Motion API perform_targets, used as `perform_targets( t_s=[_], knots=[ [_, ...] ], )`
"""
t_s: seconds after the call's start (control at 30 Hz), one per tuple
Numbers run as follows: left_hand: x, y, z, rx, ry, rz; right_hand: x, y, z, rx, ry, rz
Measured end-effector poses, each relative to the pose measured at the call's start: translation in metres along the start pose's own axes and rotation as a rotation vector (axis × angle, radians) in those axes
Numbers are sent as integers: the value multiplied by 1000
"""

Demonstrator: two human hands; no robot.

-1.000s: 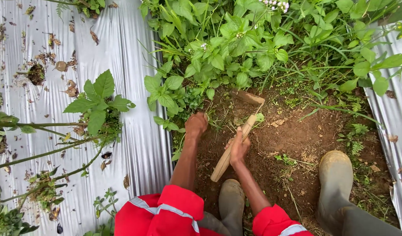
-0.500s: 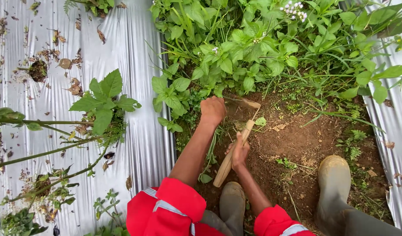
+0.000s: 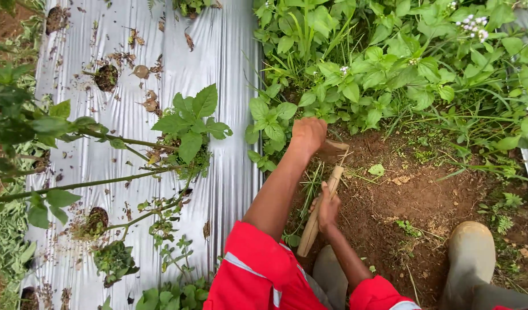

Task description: Weeding and loosening soil around plants in a garden bed using a hand hoe and hands

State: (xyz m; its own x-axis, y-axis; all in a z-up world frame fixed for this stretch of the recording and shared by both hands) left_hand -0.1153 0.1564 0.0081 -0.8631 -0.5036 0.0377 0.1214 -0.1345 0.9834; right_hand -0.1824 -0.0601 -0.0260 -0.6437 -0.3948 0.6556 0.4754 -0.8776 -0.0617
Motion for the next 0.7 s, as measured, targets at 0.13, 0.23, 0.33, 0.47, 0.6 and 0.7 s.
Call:
perform_targets(
  t_s=[0.13,0.23,0.33,0.47,0.6,0.7],
  knots=[
    [-13,-3,6,104,52,79,-45,-10,32,46,91,33],
    [-17,26,7,6,32,99,-47,-29,43,59,73,162],
    [0,70,7,-264,-92,517,-32,-12,7,226,-61,191],
    [20,97,13,-127,216,469,-33,14,19,153,-80,193],
    [29,28,3,-142,291,455,-72,39,38,89,-11,93],
    [57,-162,-14,-315,269,-26,-100,47,61,40,27,116]
  ],
)
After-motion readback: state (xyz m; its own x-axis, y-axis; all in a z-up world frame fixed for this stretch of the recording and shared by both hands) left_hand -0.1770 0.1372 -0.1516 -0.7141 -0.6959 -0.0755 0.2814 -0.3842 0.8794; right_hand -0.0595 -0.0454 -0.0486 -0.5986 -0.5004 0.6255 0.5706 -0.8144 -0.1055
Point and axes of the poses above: each hand's wrist, its own x-axis away from the middle knuckle, its own y-axis out of the back of the hand, z = x × y, the point moved 2 cm from there along -x, towards the middle knuckle, and after that the axes turned 6 degrees about -x, right-handed, at the moved point
